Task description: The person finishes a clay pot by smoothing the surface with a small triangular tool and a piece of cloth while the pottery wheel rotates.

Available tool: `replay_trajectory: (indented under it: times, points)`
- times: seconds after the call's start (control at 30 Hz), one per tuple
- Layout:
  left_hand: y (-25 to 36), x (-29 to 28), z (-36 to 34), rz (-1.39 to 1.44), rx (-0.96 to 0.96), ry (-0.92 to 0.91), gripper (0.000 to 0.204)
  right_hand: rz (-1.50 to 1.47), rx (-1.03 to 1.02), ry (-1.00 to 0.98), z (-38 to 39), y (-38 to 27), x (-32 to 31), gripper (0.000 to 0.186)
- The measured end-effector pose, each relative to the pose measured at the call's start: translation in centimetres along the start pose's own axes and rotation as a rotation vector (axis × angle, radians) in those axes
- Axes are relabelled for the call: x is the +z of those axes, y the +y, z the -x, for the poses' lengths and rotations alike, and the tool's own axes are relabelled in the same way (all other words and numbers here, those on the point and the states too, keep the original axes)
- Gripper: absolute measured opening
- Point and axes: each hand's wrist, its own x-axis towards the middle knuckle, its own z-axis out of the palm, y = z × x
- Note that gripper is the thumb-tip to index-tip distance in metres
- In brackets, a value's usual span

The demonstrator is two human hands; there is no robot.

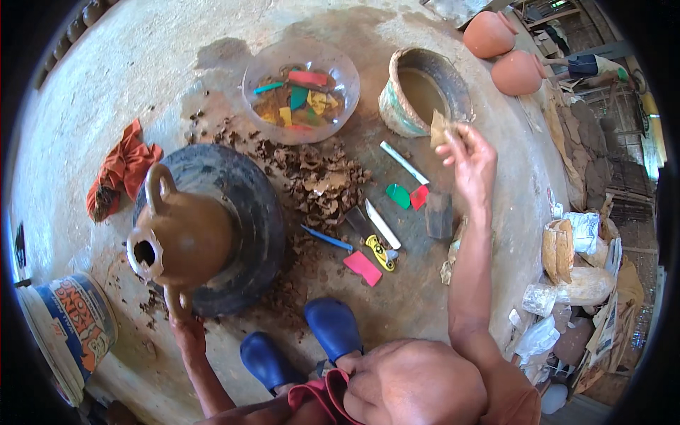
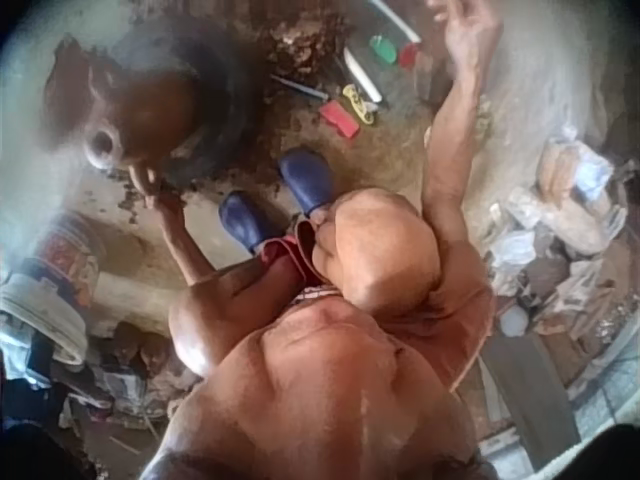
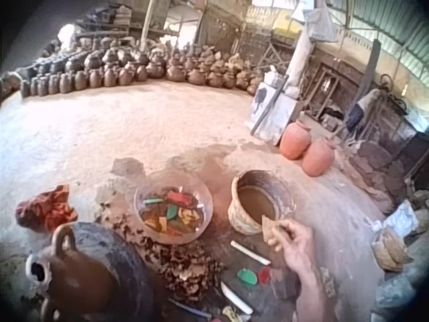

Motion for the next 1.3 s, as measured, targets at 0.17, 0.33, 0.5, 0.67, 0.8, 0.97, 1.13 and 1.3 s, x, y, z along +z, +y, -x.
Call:
replay_trajectory:
  times: [0.17, 0.33, 0.5, 0.67, 0.8, 0.97, 1.13, 1.3]
  points:
    - [3.2, 0.7, 0.1, -0.135, -0.111, -0.026, 0.094, 0.464, -0.01, -0.038, -11.4, 1.7, 0.6, 0.024]
    - [2.5, 0.5, 0.2, -0.287, -0.075, -0.078, 0.083, 0.85, 0.21, -0.183, -17.9, 8.8, 2.0, 0.018]
    - [3.4, 3.0, 0.7, -0.037, -0.218, 0.048, 0.068, 0.863, 0.165, -0.227, -18.8, 11.4, 2.1, 0.016]
    - [3.8, 0.7, 1.1, -0.152, -0.173, 0.065, 0.059, 0.34, -0.153, 0.149, -16.5, 10.4, 3.3, 0.036]
    - [2.6, 1.1, -2.7, -0.019, -0.194, 0.181, 0.073, 0.37, 0.115, -0.025, -16.8, 9.0, -3.2, 0.022]
    - [6.0, -2.4, -9.3, -0.179, -0.019, 0.192, 0.076, -0.017, -0.198, -0.127, -6.8, -6.0, 7.1, 0.03]
    - [8.9, 2.4, -13.2, -0.356, 0.008, 0.154, 0.071, -0.138, -0.59, -0.559, 4.7, -18.2, 17.5, 0.029]
    - [8.6, 3.4, -13.7, -0.539, -0.016, 0.155, 0.072, -0.085, -0.899, -0.658, 9.0, -22.2, 21.8, 0.031]
